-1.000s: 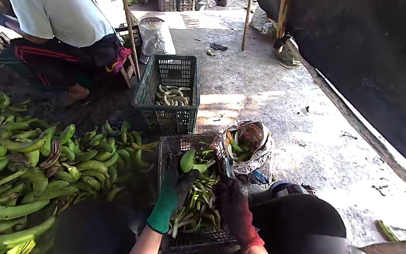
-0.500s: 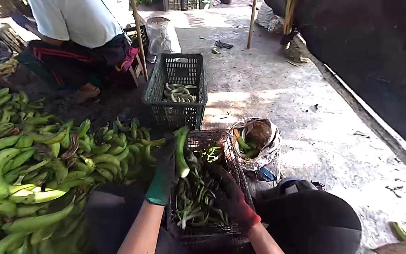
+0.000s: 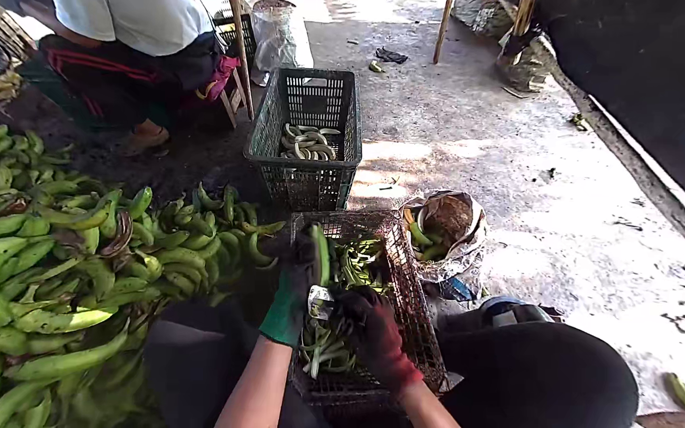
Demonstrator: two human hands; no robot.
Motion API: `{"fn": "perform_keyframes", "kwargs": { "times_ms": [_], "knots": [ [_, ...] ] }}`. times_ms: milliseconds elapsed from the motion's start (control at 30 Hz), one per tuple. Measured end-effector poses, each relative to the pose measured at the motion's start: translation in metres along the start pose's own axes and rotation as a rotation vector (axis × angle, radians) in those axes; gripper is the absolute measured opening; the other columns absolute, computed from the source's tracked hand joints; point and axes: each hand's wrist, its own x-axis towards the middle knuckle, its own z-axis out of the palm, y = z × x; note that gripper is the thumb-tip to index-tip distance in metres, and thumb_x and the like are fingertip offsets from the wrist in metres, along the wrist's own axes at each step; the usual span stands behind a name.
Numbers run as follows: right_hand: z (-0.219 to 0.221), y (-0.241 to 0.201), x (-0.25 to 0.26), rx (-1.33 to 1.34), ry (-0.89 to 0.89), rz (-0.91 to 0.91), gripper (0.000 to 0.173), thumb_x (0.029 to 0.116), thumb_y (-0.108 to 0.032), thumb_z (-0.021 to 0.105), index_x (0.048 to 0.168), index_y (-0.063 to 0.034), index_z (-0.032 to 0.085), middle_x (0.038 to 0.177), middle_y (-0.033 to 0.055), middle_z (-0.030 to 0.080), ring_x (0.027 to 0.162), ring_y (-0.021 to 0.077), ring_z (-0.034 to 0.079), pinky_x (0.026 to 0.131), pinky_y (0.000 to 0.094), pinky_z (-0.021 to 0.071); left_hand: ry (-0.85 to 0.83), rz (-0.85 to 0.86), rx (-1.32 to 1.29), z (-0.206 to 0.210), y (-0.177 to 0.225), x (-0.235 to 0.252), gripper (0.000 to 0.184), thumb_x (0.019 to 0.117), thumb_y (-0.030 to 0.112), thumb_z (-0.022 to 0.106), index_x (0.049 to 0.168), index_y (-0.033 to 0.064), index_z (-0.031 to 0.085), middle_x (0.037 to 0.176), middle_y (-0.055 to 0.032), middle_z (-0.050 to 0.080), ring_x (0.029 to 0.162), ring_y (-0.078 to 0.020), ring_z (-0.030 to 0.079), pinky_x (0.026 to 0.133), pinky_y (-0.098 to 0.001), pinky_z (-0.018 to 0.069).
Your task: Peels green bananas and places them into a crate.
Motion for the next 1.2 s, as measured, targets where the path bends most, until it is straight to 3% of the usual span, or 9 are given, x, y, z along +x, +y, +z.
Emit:
{"fn": "perform_keyframes", "kwargs": {
  "times_ms": [100, 200, 400, 533, 733, 800, 867, 1033, 1200],
  "knots": [
    [-0.008, 0.005, 0.044, -0.293, 0.188, -0.028, 0.03, 0.0887, -0.02, 0.068, 0.117, -0.0208, 0.078, 0.112, 0.022, 0.072, 0.105, 0.0496, 0.066, 0.09, 0.0704, 0.0464, -0.027, -0.156, 0.184, 0.008, 0.0, -0.018, 0.032, 0.1068, 0.003, 0.039, 0.136, -0.0092, 0.048, 0.112, -0.0108, 0.061, 0.094, -0.0044, 0.058, 0.086, -0.0196, 0.0486],
    [-0.019, 0.005, 0.07, -0.252, 0.147, 0.186, 0.039, 0.0946, -0.021, 0.064, 0.133, -0.0204, 0.069, 0.122, 0.0212, 0.068, 0.114, 0.0465, 0.062, 0.095, 0.0689, 0.045, -0.055, -0.08, 0.203, 0.006, -0.009, -0.011, 0.027, 0.107, 0.006, 0.04, 0.13, -0.0058, 0.05, 0.097, -0.0025, 0.06, 0.084, 0.0002, 0.058, 0.077, -0.017, 0.051],
    [0.015, 0.008, 0.0, -0.061, 0.102, 0.044, 0.039, 0.0827, -0.018, 0.067, 0.12, -0.0114, 0.076, 0.112, 0.0245, 0.07, 0.103, 0.0491, 0.066, 0.087, 0.0693, 0.0485, 0.11, -0.014, 0.204, 0.012, -0.008, 0.008, 0.036, 0.106, 0.001, 0.04, 0.14, -0.0097, 0.038, 0.115, -0.0118, 0.056, 0.097, -0.0031, 0.056, 0.086, -0.0183, 0.048],
    [-0.016, 0.026, 0.072, -0.231, -0.132, 0.218, 0.041, 0.0982, -0.025, 0.06, 0.139, -0.0289, 0.065, 0.126, 0.0176, 0.068, 0.117, 0.041, 0.063, 0.102, 0.064, 0.0441, -0.168, -0.187, 0.549, 0.01, -0.007, -0.007, 0.039, 0.1072, 0.009, 0.044, 0.143, -0.0059, 0.045, 0.131, -0.0188, 0.058, 0.114, -0.013, 0.057, 0.099, -0.0277, 0.0463],
    [-0.01, 0.049, 0.069, 0.018, -0.038, 0.337, 0.037, 0.1029, -0.019, 0.053, 0.137, -0.011, 0.065, 0.122, 0.0207, 0.069, 0.111, 0.0367, 0.067, 0.097, 0.0584, 0.0508, -0.425, -0.146, 0.424, 0.0, -0.002, -0.005, 0.03, 0.1064, 0.01, 0.045, 0.134, 0.0, 0.052, 0.102, 0.0017, 0.061, 0.089, 0.0038, 0.056, 0.082, -0.0144, 0.0489],
    [-0.024, 0.065, 0.073, 0.155, 0.013, 0.378, 0.039, 0.105, -0.023, 0.051, 0.14, -0.0082, 0.06, 0.124, 0.017, 0.068, 0.11, 0.0273, 0.067, 0.097, 0.0491, 0.0532, -0.307, -0.093, 0.346, 0.009, -0.007, -0.006, 0.027, 0.1065, 0.008, 0.043, 0.13, -0.0016, 0.052, 0.096, 0.0026, 0.057, 0.085, 0.004, 0.055, 0.079, -0.0143, 0.0483],
    [-0.022, 0.051, 0.063, 0.221, 0.022, 0.341, 0.04, 0.104, -0.022, 0.051, 0.14, -0.007, 0.059, 0.119, 0.0142, 0.068, 0.103, 0.0227, 0.068, 0.093, 0.0443, 0.0562, -0.075, 0.055, 0.215, 0.018, -0.017, 0.01, 0.039, 0.1074, 0.013, 0.042, 0.143, -0.0049, 0.042, 0.116, -0.0077, 0.058, 0.101, -0.0015, 0.056, 0.09, -0.0191, 0.0485],
    [0.027, 0.019, -0.001, 0.018, 0.251, 0.096, 0.038, 0.0904, -0.025, 0.06, 0.123, -0.0113, 0.075, 0.112, 0.0183, 0.072, 0.102, 0.0396, 0.069, 0.088, 0.0632, 0.0524, 0.434, 0.339, -0.152, 0.045, -0.031, 0.031, 0.046, 0.1032, 0.008, 0.044, 0.145, -0.0048, 0.029, 0.117, -0.0076, 0.051, 0.102, -0.0022, 0.054, 0.091, -0.0176, 0.0467],
    [-0.039, 0.035, 0.069, -0.071, -0.136, 0.127, 0.039, 0.1019, -0.021, 0.053, 0.138, -0.025, 0.067, 0.129, 0.0114, 0.069, 0.123, 0.0336, 0.061, 0.108, 0.0611, 0.0422, -0.242, 0.014, 0.307, 0.039, -0.006, -0.006, 0.034, 0.1058, 0.016, 0.045, 0.131, -0.0055, 0.053, 0.098, -0.005, 0.061, 0.085, -0.0035, 0.058, 0.08, -0.0231, 0.0505]
  ]
}}
